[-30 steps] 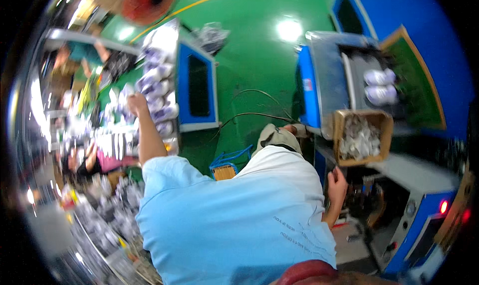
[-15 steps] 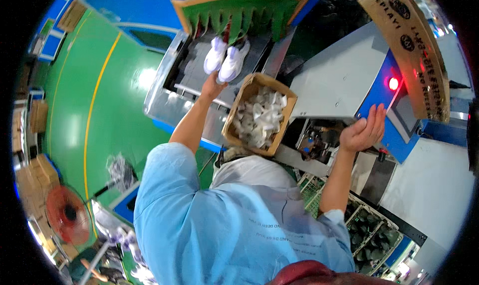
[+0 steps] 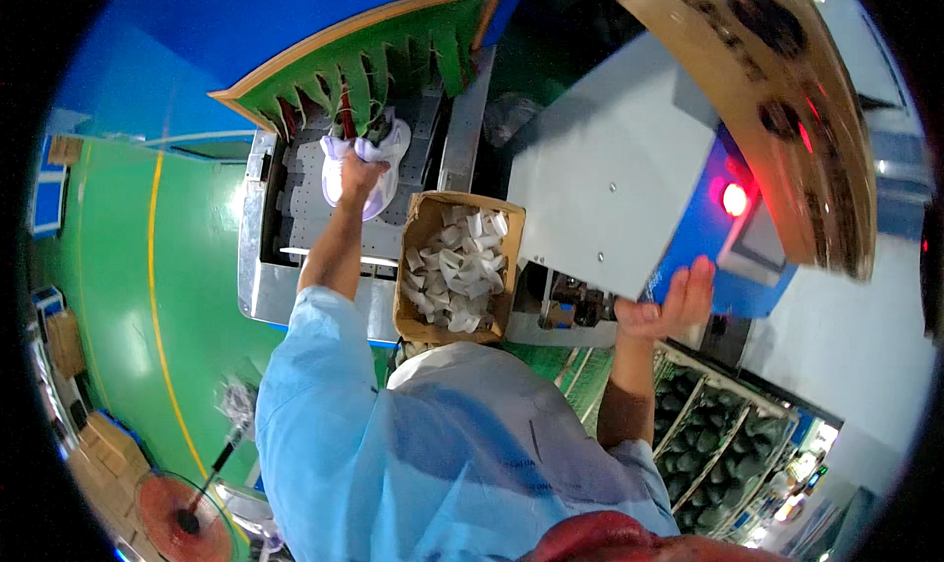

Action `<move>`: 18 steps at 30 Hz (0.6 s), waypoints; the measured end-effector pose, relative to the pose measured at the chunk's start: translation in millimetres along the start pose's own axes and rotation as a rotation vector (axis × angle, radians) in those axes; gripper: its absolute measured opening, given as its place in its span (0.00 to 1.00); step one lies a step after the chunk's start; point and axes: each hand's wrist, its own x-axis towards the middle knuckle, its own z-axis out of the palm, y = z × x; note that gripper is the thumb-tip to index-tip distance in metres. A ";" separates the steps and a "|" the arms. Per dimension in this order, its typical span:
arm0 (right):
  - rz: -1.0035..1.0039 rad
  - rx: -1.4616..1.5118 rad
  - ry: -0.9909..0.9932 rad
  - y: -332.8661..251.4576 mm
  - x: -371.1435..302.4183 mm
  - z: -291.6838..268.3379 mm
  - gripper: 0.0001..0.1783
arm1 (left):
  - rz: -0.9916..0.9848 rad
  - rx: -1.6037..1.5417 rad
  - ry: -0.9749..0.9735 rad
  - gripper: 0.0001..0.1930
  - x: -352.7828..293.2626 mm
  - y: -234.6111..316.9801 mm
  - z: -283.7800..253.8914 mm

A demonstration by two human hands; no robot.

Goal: The person takes white sneakers from a conveyor belt, fits them onto green shoe lasts, and places them into a machine for processing. They handle multiple shoes one by one, ensuring each is properly fitted before inserting it into the machinery and then returning it to the conveyor belt.

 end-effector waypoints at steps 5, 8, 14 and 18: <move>0.118 0.000 -0.076 -0.6 11.1 -20.5 0.25 | -0.136 -0.439 -0.342 0.23 -76.4 113.7 -76.8; 0.220 0.380 -0.023 -24.2 2.9 -42.5 0.28 | -0.070 -1.023 -0.418 0.32 -185.0 129.3 -115.6; 1.124 1.734 -0.327 -125.7 -39.4 -83.8 0.53 | -0.211 -1.071 -0.808 0.45 -381.7 200.9 -81.0; 1.076 1.843 -0.584 -69.8 -43.0 -110.2 0.65 | -0.328 -1.186 -1.022 0.49 -447.1 221.9 -39.2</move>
